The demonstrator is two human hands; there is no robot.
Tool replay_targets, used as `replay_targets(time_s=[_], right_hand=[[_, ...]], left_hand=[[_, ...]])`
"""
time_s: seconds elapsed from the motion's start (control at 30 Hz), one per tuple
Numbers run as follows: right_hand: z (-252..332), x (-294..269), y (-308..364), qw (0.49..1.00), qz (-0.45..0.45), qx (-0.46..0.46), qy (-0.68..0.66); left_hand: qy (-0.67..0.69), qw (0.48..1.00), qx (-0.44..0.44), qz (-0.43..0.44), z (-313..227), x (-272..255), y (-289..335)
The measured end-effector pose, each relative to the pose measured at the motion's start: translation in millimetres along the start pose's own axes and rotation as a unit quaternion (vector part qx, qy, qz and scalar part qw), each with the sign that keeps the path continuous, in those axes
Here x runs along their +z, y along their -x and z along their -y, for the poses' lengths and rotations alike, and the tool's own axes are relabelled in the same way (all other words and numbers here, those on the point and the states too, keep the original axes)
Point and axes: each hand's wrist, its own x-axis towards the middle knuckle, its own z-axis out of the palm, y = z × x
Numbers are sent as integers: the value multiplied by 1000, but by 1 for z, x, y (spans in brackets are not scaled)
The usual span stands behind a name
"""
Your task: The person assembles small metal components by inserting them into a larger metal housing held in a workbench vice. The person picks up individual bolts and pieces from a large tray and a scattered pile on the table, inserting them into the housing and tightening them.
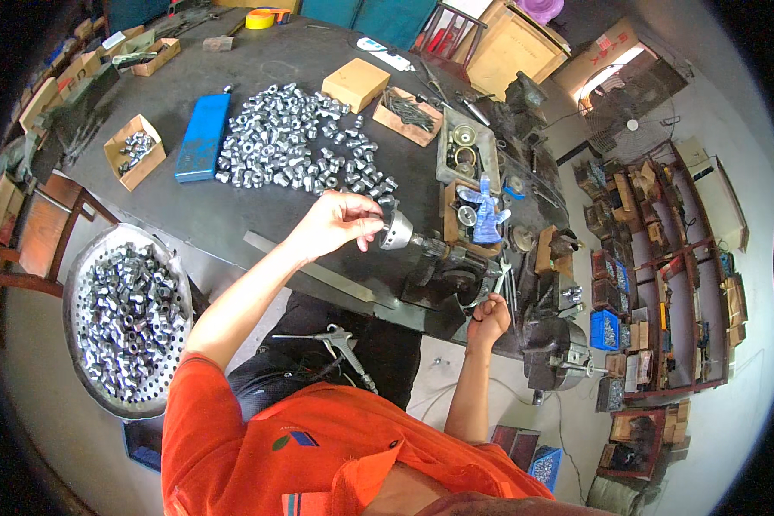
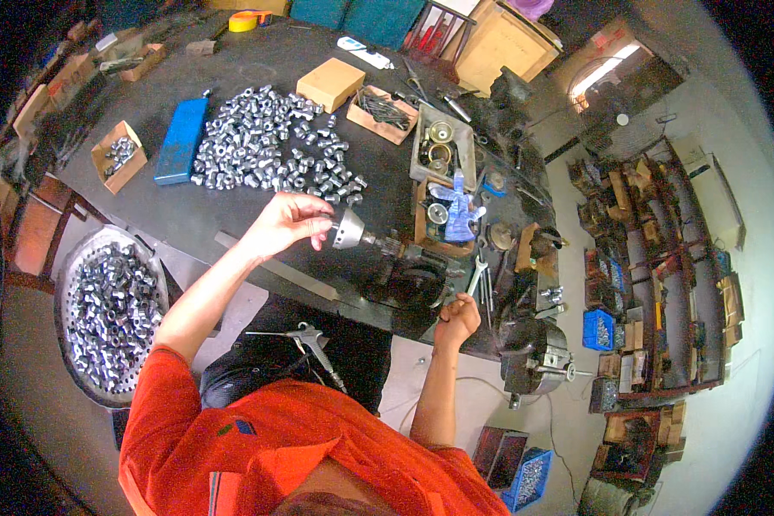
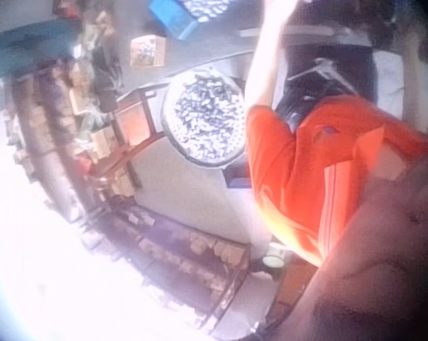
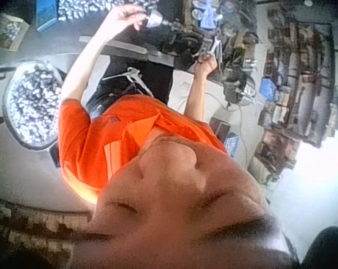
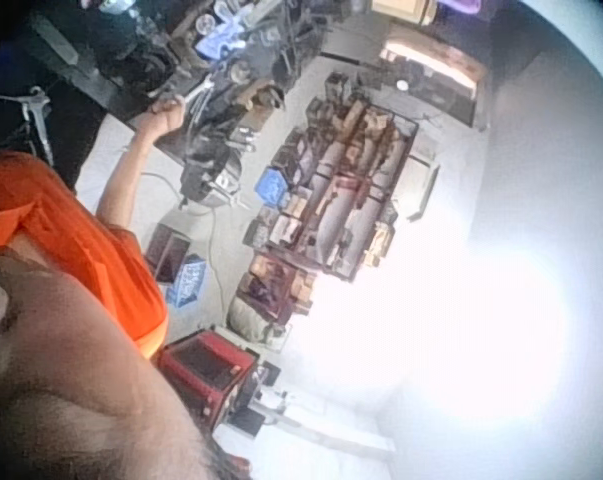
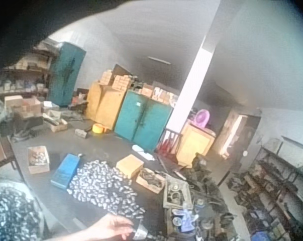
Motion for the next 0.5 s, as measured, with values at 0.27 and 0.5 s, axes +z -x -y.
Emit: replay_targets(time_s=[0.27,0.5], right_hand=[[16,-4,8,1000,21,18,11],[69,22,6,993,118,8,-2]], left_hand=[[-41,998,52,-4,2,0,-8],[-65,997,48,15,-5,-1,-5]])
